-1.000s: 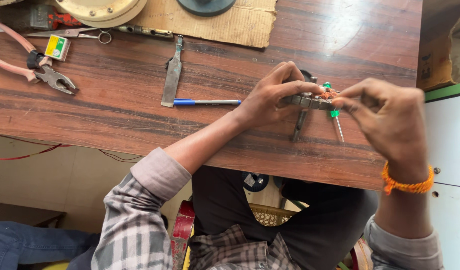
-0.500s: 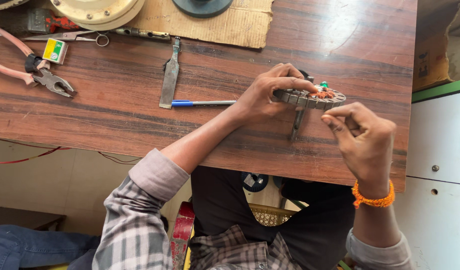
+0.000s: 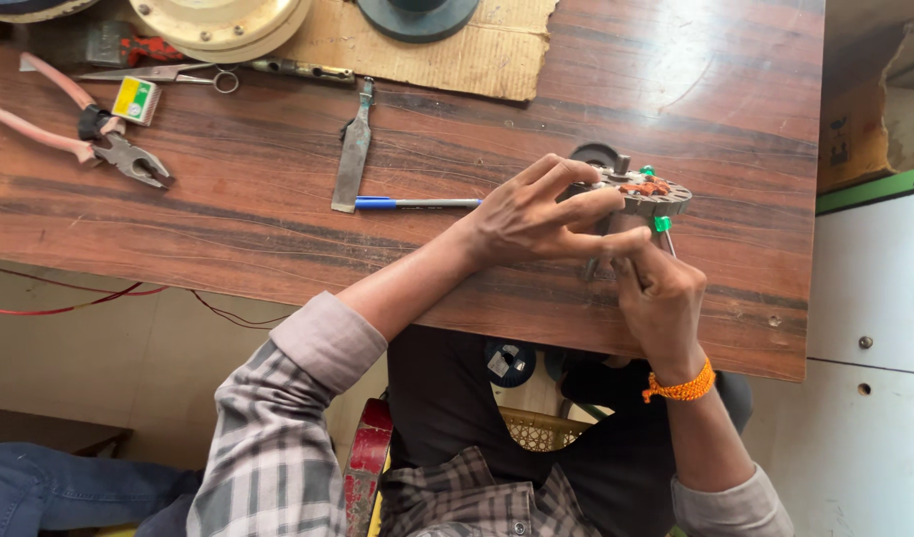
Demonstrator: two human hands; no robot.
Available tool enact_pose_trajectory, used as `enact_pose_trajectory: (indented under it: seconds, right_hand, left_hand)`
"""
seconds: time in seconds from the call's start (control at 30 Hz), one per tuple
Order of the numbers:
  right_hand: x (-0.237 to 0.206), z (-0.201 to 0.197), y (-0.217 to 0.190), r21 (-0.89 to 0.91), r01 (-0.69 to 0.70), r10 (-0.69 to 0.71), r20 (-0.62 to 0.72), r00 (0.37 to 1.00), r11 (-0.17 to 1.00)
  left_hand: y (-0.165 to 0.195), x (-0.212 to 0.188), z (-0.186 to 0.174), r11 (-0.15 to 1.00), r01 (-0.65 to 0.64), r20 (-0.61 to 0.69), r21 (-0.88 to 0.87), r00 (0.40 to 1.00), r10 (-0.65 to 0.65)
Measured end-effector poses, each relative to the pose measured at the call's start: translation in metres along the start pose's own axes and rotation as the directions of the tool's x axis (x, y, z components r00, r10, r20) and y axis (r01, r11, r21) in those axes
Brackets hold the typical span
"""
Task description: The person works at a wooden workbench fitting and pressing copper wire coils into the slots of a round metal motor stator fixture, adjusting the coils by hand one at a time and steadying the fixture with the other hand. The clip starts and ends mid-task with the assembly still on the bench.
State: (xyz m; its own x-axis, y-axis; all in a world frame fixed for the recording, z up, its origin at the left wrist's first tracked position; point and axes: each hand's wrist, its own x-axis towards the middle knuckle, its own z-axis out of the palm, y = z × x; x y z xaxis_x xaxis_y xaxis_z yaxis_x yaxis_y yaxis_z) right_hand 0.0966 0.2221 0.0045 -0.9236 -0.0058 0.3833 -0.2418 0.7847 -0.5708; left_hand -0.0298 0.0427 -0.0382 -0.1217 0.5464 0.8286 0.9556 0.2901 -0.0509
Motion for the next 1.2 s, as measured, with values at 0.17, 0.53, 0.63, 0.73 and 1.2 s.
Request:
enact_pose_trajectory:
  seconds: [0.17,0.53,0.63,0.73,1.2]
  right_hand:
    - [-0.009,-0.002,0.006,0.021,-0.021,0.02,0.026,0.999,1.0]
    - [-0.015,-0.011,-0.006,0.147,-0.032,0.02,0.086,0.996,0.989]
    - [-0.011,-0.021,-0.01,0.124,-0.028,0.014,0.112,0.994,0.992]
    - [-0.005,-0.031,-0.015,0.055,-0.009,-0.001,0.178,0.984,0.998]
    - [0.078,-0.046,-0.034,-0.025,0.133,-0.132,0.06,0.989,0.991]
  left_hand:
    - [-0.011,-0.003,0.005,0.998,-0.039,0.115,0.046,0.993,0.034]
    - [-0.012,0.002,-0.007,0.988,-0.088,0.06,0.127,0.995,0.081]
    - [-0.012,0.001,-0.008,0.992,-0.099,0.071,0.078,0.993,0.093]
    - [-0.011,0.0,-0.007,0.99,-0.102,0.041,0.102,0.994,0.099]
    - [-0.01,-0.001,-0.001,0.999,0.001,-0.012,-0.044,1.0,-0.002]
